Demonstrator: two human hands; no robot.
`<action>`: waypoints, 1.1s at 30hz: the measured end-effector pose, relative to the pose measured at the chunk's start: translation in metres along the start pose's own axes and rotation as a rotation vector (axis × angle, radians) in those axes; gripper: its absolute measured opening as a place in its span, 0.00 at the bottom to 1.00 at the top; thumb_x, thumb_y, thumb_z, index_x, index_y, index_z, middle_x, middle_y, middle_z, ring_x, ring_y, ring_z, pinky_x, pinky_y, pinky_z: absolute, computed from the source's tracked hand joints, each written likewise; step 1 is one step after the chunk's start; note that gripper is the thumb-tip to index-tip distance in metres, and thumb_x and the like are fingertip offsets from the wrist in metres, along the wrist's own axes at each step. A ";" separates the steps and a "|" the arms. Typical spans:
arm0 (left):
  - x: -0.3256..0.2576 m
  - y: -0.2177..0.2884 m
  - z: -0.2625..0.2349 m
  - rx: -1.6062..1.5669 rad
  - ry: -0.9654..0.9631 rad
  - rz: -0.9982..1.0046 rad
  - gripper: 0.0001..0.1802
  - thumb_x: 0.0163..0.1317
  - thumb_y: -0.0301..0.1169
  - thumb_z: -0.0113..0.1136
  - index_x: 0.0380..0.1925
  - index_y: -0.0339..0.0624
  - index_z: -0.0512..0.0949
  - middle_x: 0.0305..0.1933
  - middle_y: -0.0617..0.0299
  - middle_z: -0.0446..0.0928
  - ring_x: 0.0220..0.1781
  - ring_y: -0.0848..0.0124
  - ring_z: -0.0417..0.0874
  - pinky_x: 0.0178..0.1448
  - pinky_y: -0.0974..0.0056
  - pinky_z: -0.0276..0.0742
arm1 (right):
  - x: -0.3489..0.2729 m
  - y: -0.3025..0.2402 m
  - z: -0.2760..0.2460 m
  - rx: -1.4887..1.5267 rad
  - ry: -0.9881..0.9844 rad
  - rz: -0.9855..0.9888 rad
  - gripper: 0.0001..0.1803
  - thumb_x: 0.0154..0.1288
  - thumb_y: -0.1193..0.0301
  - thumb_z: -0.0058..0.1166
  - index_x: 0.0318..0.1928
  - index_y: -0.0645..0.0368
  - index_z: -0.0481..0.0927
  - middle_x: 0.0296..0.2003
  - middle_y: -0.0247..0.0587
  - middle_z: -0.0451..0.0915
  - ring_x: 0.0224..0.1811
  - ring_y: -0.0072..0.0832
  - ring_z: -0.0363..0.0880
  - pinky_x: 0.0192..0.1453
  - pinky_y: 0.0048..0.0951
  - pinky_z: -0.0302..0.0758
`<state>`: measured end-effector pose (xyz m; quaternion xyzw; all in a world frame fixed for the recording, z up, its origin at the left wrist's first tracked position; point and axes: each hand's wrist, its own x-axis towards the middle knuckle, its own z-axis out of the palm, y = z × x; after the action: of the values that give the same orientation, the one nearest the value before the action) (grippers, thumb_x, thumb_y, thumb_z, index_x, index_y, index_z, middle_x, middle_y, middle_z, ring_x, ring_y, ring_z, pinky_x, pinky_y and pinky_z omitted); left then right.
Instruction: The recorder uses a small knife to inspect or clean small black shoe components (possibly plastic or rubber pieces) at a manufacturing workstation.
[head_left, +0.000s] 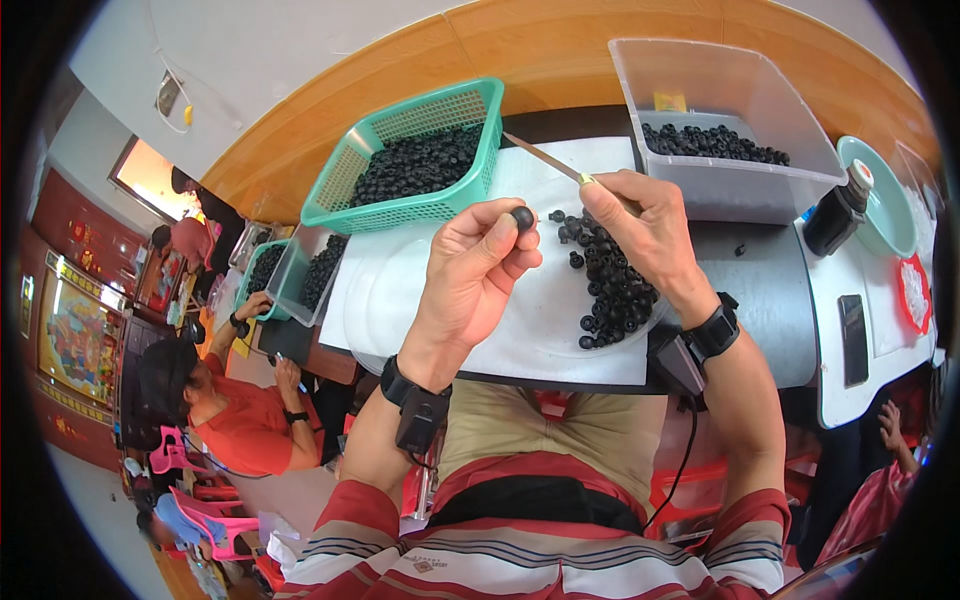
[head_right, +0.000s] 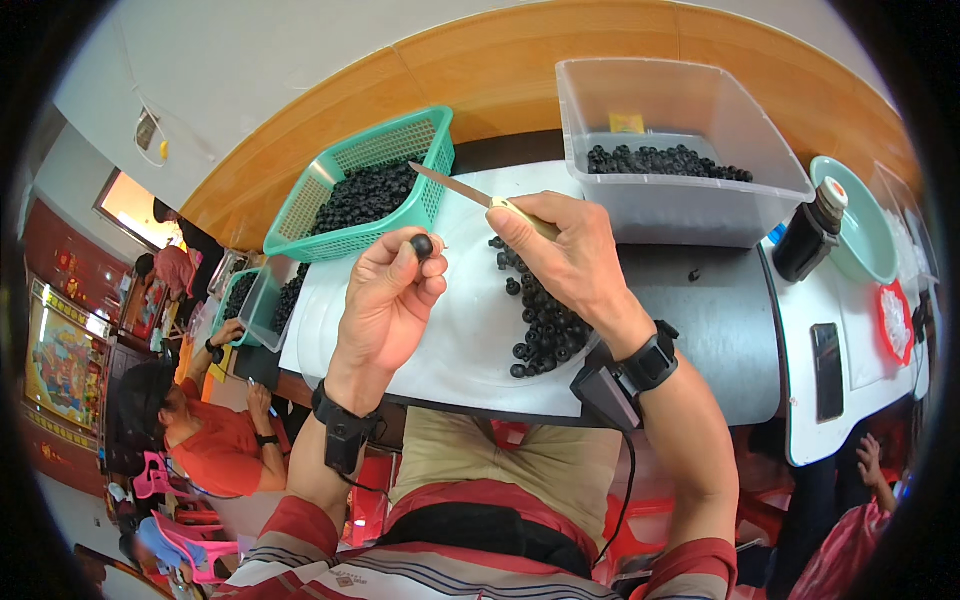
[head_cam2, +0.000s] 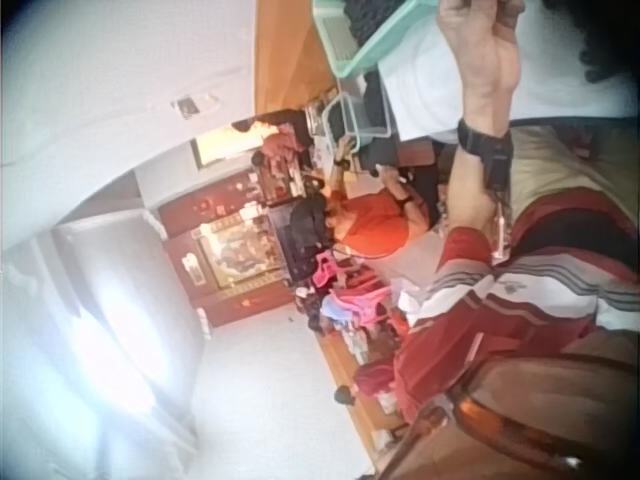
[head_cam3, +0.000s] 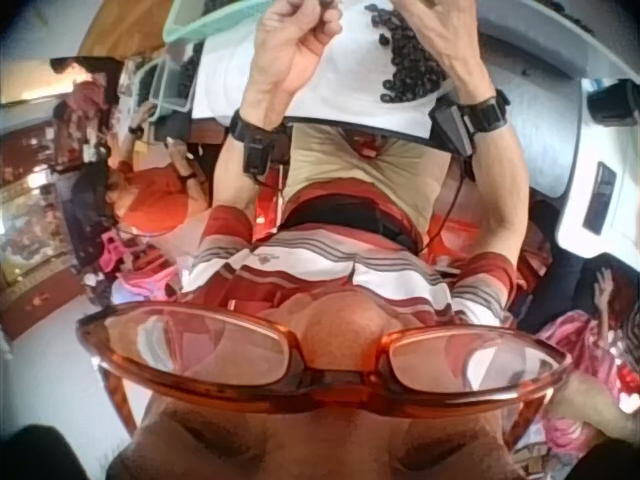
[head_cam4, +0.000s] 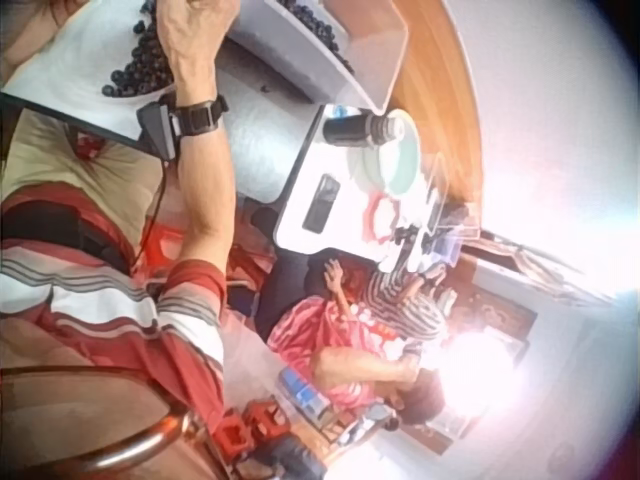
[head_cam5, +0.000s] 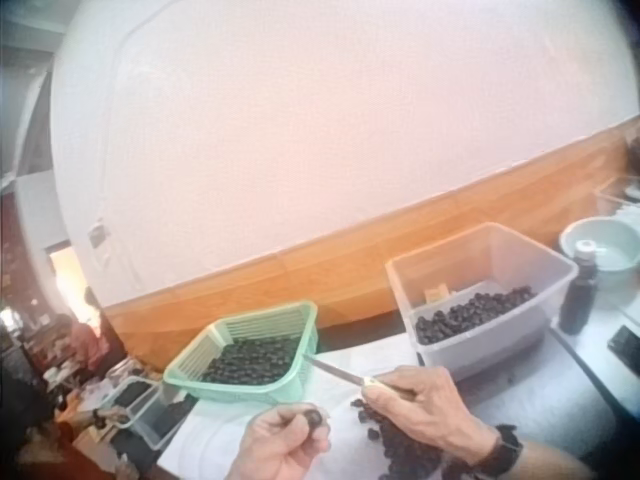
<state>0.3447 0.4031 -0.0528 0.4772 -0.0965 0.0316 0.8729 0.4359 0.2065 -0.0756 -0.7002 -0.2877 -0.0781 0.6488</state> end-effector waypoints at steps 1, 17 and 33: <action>0.000 0.000 0.000 0.000 0.016 -0.006 0.09 0.70 0.28 0.61 0.47 0.36 0.79 0.46 0.56 0.80 0.43 0.73 0.83 0.48 0.70 0.87 | -0.002 -0.002 0.002 0.052 -0.007 0.005 0.20 0.68 0.57 0.65 0.42 0.65 0.87 0.26 0.40 0.82 0.28 0.21 0.75 0.31 0.27 0.70; -0.004 -0.001 -0.015 -0.063 0.070 0.002 0.09 0.69 0.28 0.63 0.47 0.37 0.78 0.43 0.59 0.81 0.44 0.72 0.85 0.50 0.68 0.88 | -0.009 -0.015 0.004 -0.060 -0.197 -0.199 0.18 0.64 0.57 0.67 0.41 0.61 0.89 0.26 0.43 0.82 0.28 0.31 0.79 0.33 0.32 0.73; -0.021 0.013 -0.013 0.247 0.080 0.034 0.08 0.68 0.26 0.63 0.45 0.35 0.80 0.43 0.55 0.83 0.41 0.71 0.85 0.45 0.67 0.87 | -0.009 -0.009 0.000 -0.036 -0.126 -0.069 0.22 0.67 0.55 0.65 0.41 0.65 0.88 0.27 0.41 0.83 0.27 0.24 0.76 0.31 0.29 0.71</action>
<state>0.3239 0.4223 -0.0527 0.5776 -0.0648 0.0768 0.8101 0.4245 0.2035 -0.0722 -0.7049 -0.3504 -0.0614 0.6137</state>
